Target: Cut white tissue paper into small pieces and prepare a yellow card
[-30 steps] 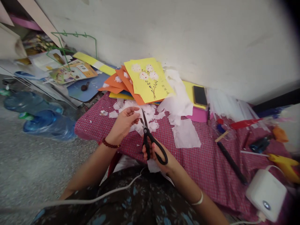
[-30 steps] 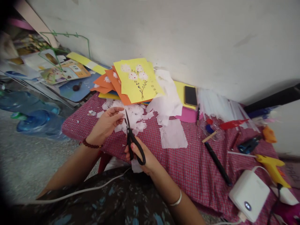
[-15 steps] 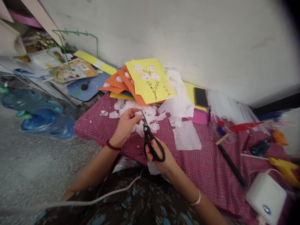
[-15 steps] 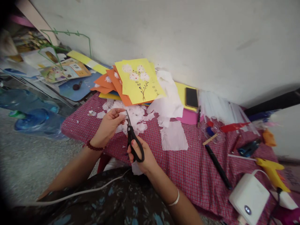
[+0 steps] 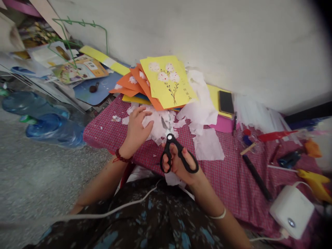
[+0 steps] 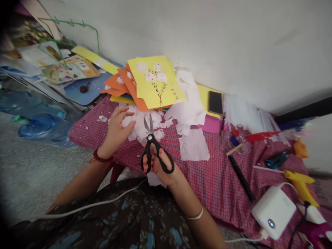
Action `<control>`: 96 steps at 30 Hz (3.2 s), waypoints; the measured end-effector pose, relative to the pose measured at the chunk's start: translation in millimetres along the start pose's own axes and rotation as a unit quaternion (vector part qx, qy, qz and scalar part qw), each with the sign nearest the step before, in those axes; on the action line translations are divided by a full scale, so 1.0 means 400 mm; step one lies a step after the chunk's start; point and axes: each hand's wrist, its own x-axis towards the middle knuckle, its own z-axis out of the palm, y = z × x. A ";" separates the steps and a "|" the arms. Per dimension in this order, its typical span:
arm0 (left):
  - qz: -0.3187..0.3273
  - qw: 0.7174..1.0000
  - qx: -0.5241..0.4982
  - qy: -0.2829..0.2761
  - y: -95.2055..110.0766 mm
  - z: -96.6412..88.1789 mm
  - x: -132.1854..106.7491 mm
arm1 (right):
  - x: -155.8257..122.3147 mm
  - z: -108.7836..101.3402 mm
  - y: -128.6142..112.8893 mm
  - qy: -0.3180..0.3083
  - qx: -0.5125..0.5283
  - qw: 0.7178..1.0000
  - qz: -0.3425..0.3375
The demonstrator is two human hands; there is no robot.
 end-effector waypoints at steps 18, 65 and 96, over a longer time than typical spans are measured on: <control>-0.138 0.954 -0.054 -0.259 0.113 -0.068 -0.278 | -0.330 -0.103 0.030 0.187 -0.211 0.958 -0.054; -0.542 0.645 -0.455 -0.289 0.120 0.070 -0.504 | -0.616 -0.185 0.251 0.128 -0.237 0.961 0.060; -0.446 0.712 -0.439 -0.319 0.163 0.141 -0.552 | -0.546 -0.137 0.336 0.146 -0.256 0.955 0.016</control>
